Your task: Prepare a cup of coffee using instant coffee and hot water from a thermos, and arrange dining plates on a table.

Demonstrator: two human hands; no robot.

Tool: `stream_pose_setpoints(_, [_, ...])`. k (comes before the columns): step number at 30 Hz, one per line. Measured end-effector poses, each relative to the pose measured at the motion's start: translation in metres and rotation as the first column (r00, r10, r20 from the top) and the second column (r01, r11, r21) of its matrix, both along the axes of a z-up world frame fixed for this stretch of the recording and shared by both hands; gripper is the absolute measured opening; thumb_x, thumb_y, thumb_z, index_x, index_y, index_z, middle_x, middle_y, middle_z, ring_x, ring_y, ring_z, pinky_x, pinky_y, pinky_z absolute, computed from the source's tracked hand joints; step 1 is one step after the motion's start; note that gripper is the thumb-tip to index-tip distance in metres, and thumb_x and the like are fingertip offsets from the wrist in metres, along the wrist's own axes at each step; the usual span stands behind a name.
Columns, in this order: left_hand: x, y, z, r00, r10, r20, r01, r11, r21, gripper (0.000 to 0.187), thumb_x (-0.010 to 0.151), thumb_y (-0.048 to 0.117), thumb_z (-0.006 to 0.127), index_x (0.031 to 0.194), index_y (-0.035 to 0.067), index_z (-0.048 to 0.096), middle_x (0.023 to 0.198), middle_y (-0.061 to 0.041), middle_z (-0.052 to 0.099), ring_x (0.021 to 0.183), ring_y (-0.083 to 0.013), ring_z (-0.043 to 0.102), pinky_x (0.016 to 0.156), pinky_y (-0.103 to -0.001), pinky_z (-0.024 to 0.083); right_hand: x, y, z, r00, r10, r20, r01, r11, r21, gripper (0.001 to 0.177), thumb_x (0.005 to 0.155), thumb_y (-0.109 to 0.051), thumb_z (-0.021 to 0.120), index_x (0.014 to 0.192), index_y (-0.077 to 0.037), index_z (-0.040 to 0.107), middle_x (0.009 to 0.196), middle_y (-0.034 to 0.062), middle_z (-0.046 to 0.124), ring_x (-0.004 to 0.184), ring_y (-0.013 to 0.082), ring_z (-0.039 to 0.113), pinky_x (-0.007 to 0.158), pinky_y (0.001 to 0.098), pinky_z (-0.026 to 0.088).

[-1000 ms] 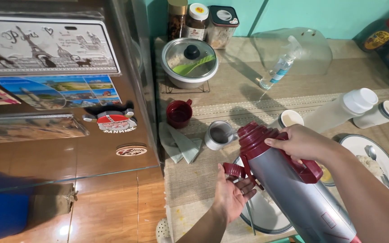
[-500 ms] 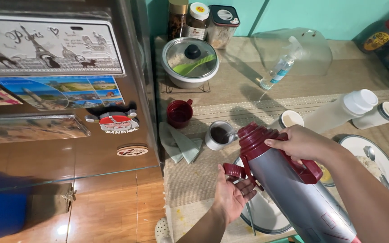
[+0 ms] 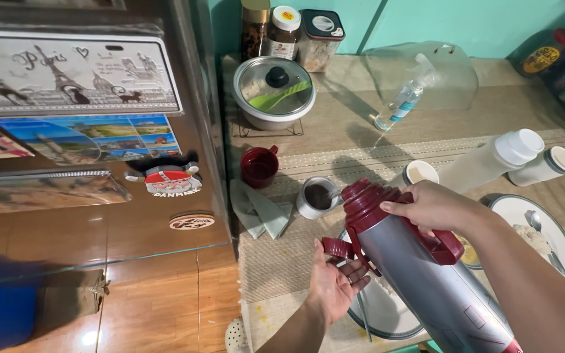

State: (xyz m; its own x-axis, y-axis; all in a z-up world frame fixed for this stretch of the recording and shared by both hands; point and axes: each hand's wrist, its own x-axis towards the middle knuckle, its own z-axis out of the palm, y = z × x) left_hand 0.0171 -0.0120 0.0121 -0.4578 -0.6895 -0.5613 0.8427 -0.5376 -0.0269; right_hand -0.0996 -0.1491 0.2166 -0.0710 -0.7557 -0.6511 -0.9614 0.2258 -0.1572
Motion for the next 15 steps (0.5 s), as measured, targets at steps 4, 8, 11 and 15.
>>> stream_pose_setpoints(4, [-0.002,0.001,-0.006,1.000,0.005,-0.014,-0.005,1.000,-0.004,0.099,0.093,0.081,0.022,0.131,-0.005,0.053,0.108,-0.019,0.070,0.110,-0.0312,0.067,0.106,-0.048,0.049,0.001,0.002,0.000,1.000,0.014,-0.012,-0.014,1.000,0.018,0.047,0.092,-0.046,0.067,0.091,0.000,0.075,0.051,0.0104,0.058,0.047,0.0212,0.053,0.056,0.0390,0.045])
stream_pose_setpoints(8, [-0.001,0.000,-0.006,1.000,0.008,-0.015,-0.008,1.000,-0.009,0.098,0.093,0.080,0.022,0.131,-0.004,0.053,0.107,-0.019,0.070,0.109,-0.0309,0.067,0.106,-0.048,0.049,0.000,0.001,-0.001,0.999,0.023,-0.027,-0.023,1.000,0.006,0.049,0.093,-0.047,0.068,0.091,0.002,0.074,0.052,0.0109,0.059,0.047,0.0214,0.055,0.056,0.0387,0.046])
stream_pose_setpoints(11, [0.001,0.000,-0.003,1.000,0.006,0.000,-0.006,1.000,-0.013,0.095,0.093,0.079,0.022,0.132,-0.002,0.053,0.108,-0.018,0.070,0.109,-0.0310,0.067,0.106,-0.048,0.049,0.000,0.003,0.001,1.000,0.016,-0.016,-0.016,1.000,0.009,0.048,0.093,-0.046,0.067,0.093,0.001,0.076,0.052,0.0102,0.059,0.047,0.0209,0.055,0.056,0.0385,0.047])
stream_pose_setpoints(15, [0.000,-0.001,-0.006,1.000,0.000,0.026,0.001,0.999,-0.034,0.096,0.093,0.079,0.023,0.133,-0.002,0.053,0.110,-0.018,0.067,0.111,-0.0321,0.066,0.106,-0.049,0.049,-0.002,0.011,0.006,0.999,-0.009,0.052,0.009,1.000,-0.002,0.043,0.094,-0.048,0.068,0.100,-0.006,0.077,0.052,0.0095,0.059,0.046,0.0202,0.056,0.055,0.0383,0.047])
